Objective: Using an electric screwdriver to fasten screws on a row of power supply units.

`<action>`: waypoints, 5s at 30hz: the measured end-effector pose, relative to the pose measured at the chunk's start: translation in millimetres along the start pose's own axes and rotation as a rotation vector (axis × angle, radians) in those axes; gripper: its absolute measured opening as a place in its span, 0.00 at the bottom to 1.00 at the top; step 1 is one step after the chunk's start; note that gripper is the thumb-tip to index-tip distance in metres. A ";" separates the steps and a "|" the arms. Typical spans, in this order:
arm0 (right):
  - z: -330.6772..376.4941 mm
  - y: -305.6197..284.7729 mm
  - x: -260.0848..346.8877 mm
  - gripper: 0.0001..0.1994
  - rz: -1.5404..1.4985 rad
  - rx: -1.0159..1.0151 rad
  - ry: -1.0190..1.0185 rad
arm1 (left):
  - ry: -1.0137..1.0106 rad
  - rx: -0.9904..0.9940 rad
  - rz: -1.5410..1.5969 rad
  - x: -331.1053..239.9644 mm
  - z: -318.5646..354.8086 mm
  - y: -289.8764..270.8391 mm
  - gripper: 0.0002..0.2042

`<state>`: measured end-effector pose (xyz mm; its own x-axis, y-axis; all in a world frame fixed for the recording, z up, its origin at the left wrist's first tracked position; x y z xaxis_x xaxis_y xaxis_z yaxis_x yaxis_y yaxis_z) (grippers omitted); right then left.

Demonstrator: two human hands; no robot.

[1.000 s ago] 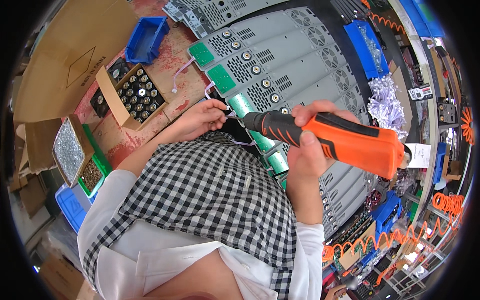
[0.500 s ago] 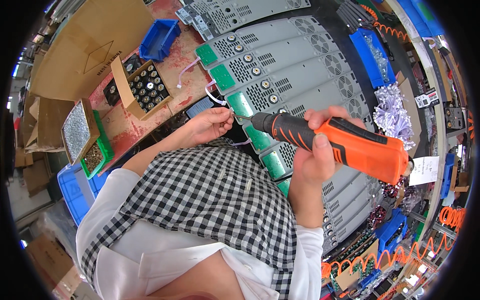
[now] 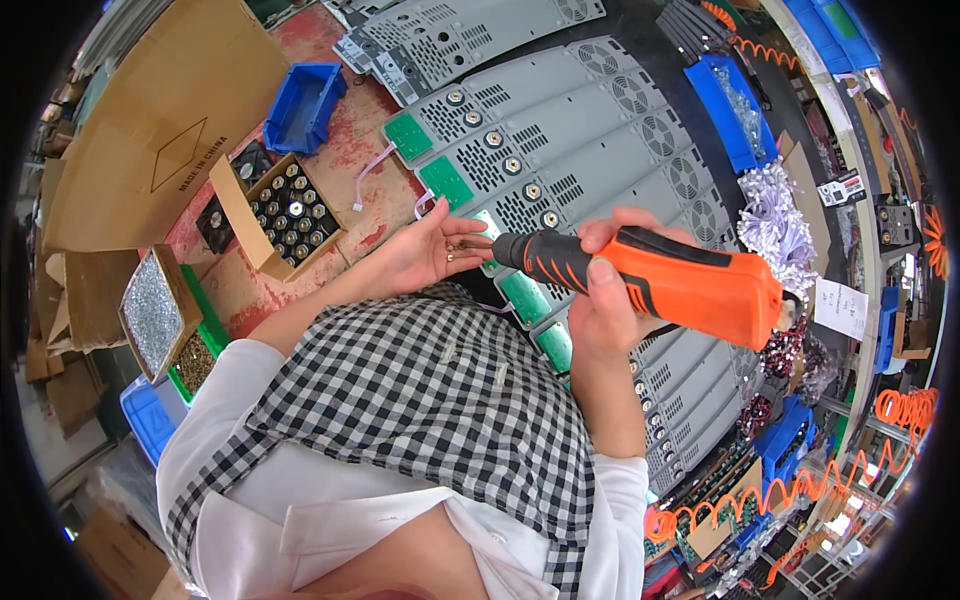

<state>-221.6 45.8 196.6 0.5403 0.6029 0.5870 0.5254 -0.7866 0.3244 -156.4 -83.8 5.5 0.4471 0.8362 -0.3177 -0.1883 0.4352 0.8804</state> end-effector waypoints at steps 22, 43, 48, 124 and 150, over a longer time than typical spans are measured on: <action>-14.0 12.1 -7.1 0.20 0.078 -0.024 0.017 | -0.044 0.018 0.100 -13.2 -3.3 -26.3 0.07; -8.6 8.5 -44.2 0.21 0.112 0.037 0.019 | -0.237 -0.050 -0.244 11.6 16.8 -74.4 0.25; -1.4 -3.8 -65.8 0.16 0.232 0.014 0.060 | -0.207 -0.243 -0.356 21.9 10.7 -116.7 0.14; -19.1 59.3 -24.7 0.21 0.013 0.033 0.102 | 0.071 -0.044 -0.127 -29.2 26.5 -50.7 0.06; 5.9 61.2 -82.3 0.20 0.139 0.213 0.147 | -0.003 -0.690 -0.278 -53.6 -18.6 -121.5 0.21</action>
<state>-230.0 -51.2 163.7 0.5235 0.4537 0.7211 0.5877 -0.8051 0.0799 -173.8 -175.3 -91.1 0.5607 0.6641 -0.4947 -0.5739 0.7423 0.3460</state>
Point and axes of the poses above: each hand's wrist, its own z-axis away from the middle knuckle, its own y-axis out of the palm, x = y × z, the point moved 7 cm from there along -z, towards the middle knuckle, and after that the axes turned 15 degrees about -y, right-handed, at the moved point
